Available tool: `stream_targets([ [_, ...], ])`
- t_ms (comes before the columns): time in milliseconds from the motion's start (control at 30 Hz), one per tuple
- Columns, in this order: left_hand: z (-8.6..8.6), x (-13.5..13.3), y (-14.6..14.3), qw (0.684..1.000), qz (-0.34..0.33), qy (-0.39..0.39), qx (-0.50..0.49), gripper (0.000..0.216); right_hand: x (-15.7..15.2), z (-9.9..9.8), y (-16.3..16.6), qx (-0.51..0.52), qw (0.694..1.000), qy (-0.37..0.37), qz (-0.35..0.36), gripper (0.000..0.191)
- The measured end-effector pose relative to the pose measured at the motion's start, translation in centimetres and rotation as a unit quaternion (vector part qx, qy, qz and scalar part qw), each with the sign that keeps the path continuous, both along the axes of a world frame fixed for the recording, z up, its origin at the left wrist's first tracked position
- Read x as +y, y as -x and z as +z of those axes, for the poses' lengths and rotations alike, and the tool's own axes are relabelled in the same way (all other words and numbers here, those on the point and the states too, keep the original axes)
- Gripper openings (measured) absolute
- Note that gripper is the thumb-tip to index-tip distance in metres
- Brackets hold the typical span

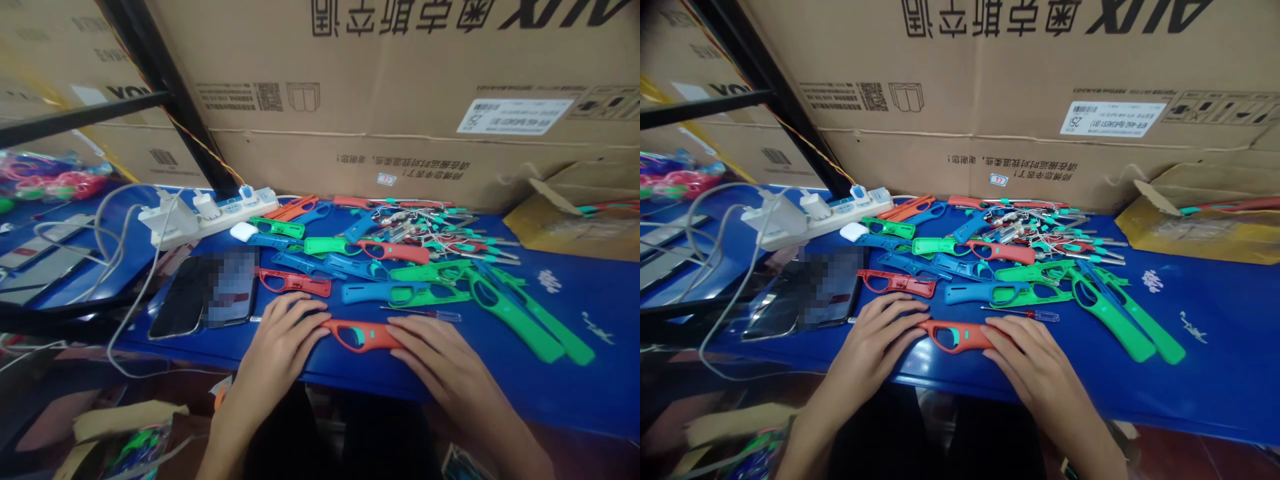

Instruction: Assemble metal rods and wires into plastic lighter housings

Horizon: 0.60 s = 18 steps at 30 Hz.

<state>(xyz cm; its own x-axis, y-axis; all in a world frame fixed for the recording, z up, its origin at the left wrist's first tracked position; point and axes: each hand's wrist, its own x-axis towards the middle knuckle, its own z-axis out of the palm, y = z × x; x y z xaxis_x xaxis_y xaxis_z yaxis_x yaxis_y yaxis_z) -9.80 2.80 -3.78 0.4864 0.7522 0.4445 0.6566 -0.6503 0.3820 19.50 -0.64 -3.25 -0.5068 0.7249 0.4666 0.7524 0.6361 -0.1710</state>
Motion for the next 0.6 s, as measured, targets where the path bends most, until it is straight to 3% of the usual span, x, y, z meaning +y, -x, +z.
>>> stream_targets([
  [200, 0.09, 0.03, -0.17, 1.000, -0.002, 0.004, 0.007, 0.022, -0.10, -0.78, 0.08, 0.018, 0.999, 0.014, -0.029, 0.028],
  [600, 0.16, 0.14, -0.27, 1.000, 0.004, 0.003, 0.007, 0.019, 0.00, -0.53, 0.27, 0.029, 0.998, 0.035, -0.040, 0.033],
])
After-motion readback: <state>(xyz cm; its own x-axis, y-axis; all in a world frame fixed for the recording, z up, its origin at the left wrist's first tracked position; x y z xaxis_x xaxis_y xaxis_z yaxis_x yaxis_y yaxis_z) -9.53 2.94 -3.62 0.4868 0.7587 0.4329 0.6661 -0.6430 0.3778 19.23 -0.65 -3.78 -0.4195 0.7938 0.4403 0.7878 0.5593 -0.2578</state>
